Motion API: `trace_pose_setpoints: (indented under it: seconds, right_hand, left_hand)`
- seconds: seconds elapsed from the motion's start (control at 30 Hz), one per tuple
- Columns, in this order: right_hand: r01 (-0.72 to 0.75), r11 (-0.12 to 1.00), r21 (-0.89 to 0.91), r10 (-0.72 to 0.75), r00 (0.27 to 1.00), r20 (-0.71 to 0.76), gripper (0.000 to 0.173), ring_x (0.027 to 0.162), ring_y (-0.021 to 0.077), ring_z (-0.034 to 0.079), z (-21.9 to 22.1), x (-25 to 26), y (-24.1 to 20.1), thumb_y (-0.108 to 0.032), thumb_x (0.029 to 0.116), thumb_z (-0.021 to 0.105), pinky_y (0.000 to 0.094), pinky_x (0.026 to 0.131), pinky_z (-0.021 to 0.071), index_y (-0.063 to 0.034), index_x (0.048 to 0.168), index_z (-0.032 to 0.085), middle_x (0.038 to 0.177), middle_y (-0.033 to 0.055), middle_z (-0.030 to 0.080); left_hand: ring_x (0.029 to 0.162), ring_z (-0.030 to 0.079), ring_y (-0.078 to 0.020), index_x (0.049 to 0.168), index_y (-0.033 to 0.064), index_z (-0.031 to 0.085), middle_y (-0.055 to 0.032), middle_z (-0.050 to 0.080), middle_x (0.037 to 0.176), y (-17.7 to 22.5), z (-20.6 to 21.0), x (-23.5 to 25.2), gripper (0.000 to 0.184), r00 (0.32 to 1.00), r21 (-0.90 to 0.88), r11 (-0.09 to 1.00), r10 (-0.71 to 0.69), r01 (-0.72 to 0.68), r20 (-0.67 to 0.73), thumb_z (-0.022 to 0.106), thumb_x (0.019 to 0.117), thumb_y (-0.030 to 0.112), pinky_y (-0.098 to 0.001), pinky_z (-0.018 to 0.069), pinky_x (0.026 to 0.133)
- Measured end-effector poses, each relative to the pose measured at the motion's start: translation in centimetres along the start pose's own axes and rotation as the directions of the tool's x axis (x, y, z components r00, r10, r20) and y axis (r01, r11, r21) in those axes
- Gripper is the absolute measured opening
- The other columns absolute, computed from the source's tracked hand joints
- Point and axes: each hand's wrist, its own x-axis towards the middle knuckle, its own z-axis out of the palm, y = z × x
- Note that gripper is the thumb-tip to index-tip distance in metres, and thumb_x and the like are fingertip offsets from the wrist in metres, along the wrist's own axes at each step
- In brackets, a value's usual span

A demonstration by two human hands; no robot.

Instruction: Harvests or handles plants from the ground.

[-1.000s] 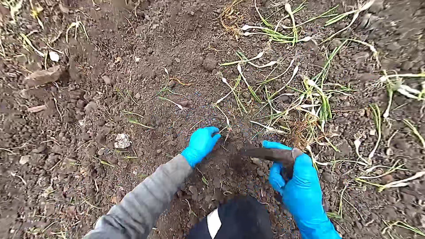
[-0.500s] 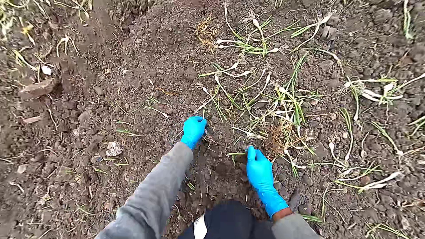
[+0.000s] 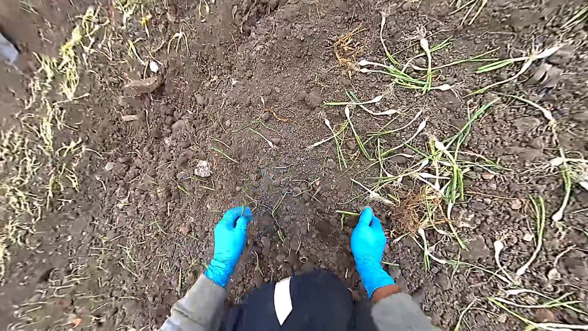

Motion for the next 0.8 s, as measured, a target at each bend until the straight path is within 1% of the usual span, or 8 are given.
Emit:
trace_pose_setpoints:
  seconds: [0.13, 0.23, 0.33, 0.5, 0.57, 0.67, 0.73, 0.8]
  right_hand:
    - [-0.043, 0.999, 0.008, 0.043, 0.999, 0.002, 0.067, 0.114, 0.0384, 0.066, 0.6, 0.1, -0.5, -0.055, 0.1093, 0.028, 0.0606, 0.096, 0.0486, -0.0034, 0.127, 0.067, 0.115, 0.0227, 0.070]
    - [-0.033, 0.999, -0.008, 0.033, 0.999, 0.018, 0.068, 0.118, 0.0381, 0.064, 1.1, 0.7, -1.0, -0.054, 0.1096, 0.025, 0.0601, 0.100, 0.0479, -0.0032, 0.132, 0.065, 0.122, 0.0228, 0.069]
    - [-0.043, 0.999, -0.017, 0.044, 0.999, 0.031, 0.068, 0.117, 0.0374, 0.065, 0.9, 0.8, -0.6, -0.054, 0.1097, 0.025, 0.0597, 0.099, 0.0482, -0.0034, 0.128, 0.067, 0.120, 0.0228, 0.069]
    - [-0.055, 0.992, -0.111, 0.060, 0.997, 0.043, 0.074, 0.114, 0.0389, 0.066, 0.2, 1.5, -0.3, -0.058, 0.1083, 0.022, 0.0613, 0.096, 0.0494, -0.0028, 0.122, 0.070, 0.116, 0.0242, 0.070]
    - [-0.067, 0.989, -0.130, 0.072, 0.997, 0.036, 0.076, 0.113, 0.0398, 0.066, 0.1, 1.6, -0.2, -0.060, 0.1077, 0.022, 0.0621, 0.095, 0.0496, -0.0027, 0.120, 0.071, 0.113, 0.0245, 0.071]
    - [-0.060, 0.987, -0.151, 0.060, 0.998, -0.005, 0.075, 0.107, 0.0401, 0.068, 0.1, 2.1, -0.4, -0.059, 0.1079, 0.025, 0.0625, 0.091, 0.0502, -0.0013, 0.112, 0.073, 0.106, 0.0248, 0.071]
    - [-0.059, 0.983, -0.176, 0.053, 0.998, -0.038, 0.076, 0.103, 0.0388, 0.068, 0.1, 2.2, -0.5, -0.059, 0.1082, 0.025, 0.0620, 0.089, 0.0506, -0.0008, 0.105, 0.073, 0.101, 0.0239, 0.071]
    - [-0.078, 0.980, -0.183, 0.065, 0.995, -0.077, 0.074, 0.097, 0.0366, 0.069, 0.5, 1.7, -0.4, -0.057, 0.1087, 0.025, 0.0607, 0.086, 0.0509, -0.0012, 0.101, 0.073, 0.096, 0.0221, 0.071]
  left_hand:
    - [0.072, 0.066, -0.0152, 0.103, 0.0052, 0.073, -0.0049, 0.071, 0.088, -5.1, -5.3, -7.8, 0.033, 0.987, 0.114, 0.981, -0.154, 0.157, -0.040, 0.043, 0.0961, 0.016, -0.0387, 0.0562, 0.071]
    - [0.077, 0.069, -0.0173, 0.108, 0.0059, 0.074, -0.0074, 0.074, 0.093, -6.1, -8.9, -12.1, 0.033, 0.975, 0.181, 0.963, -0.180, 0.201, -0.127, 0.045, 0.0983, 0.018, -0.0423, 0.0579, 0.074]
    - [0.084, 0.071, -0.0243, 0.111, 0.0025, 0.075, -0.0138, 0.074, 0.094, -4.4, -12.7, -15.5, 0.033, 0.971, 0.240, 0.949, -0.164, 0.203, -0.173, 0.047, 0.0982, 0.015, -0.0504, 0.0570, 0.079]
    - [0.078, 0.070, -0.0215, 0.112, -0.0017, 0.075, -0.0173, 0.075, 0.091, -2.5, -18.2, -18.3, 0.034, 0.960, 0.274, 0.936, -0.159, 0.221, -0.231, 0.052, 0.1058, 0.022, -0.0420, 0.0578, 0.077]
    - [0.081, 0.072, -0.0218, 0.113, -0.0010, 0.076, -0.0174, 0.076, 0.095, -2.0, -20.5, -16.6, 0.035, 0.960, 0.303, 0.932, -0.122, 0.198, -0.253, 0.054, 0.1061, 0.025, -0.0417, 0.0584, 0.079]
    - [0.090, 0.074, -0.0286, 0.119, 0.0054, 0.076, -0.0174, 0.077, 0.102, 0.2, -22.2, -8.7, 0.035, 0.973, 0.382, 0.916, -0.036, 0.124, -0.229, 0.054, 0.1054, 0.028, -0.0525, 0.0572, 0.084]
    - [0.084, 0.074, -0.0351, 0.114, 0.0061, 0.078, -0.0183, 0.077, 0.096, 1.5, -20.1, -1.7, 0.031, 0.971, 0.451, 0.891, 0.145, -0.044, -0.190, 0.056, 0.1023, 0.024, -0.0611, 0.0562, 0.075]
    - [0.083, 0.074, -0.0349, 0.116, 0.0096, 0.079, -0.0154, 0.077, 0.099, 2.4, -15.8, 5.4, 0.024, 0.959, 0.460, 0.860, 0.278, -0.222, -0.058, 0.062, 0.1007, 0.018, -0.0620, 0.0572, 0.072]
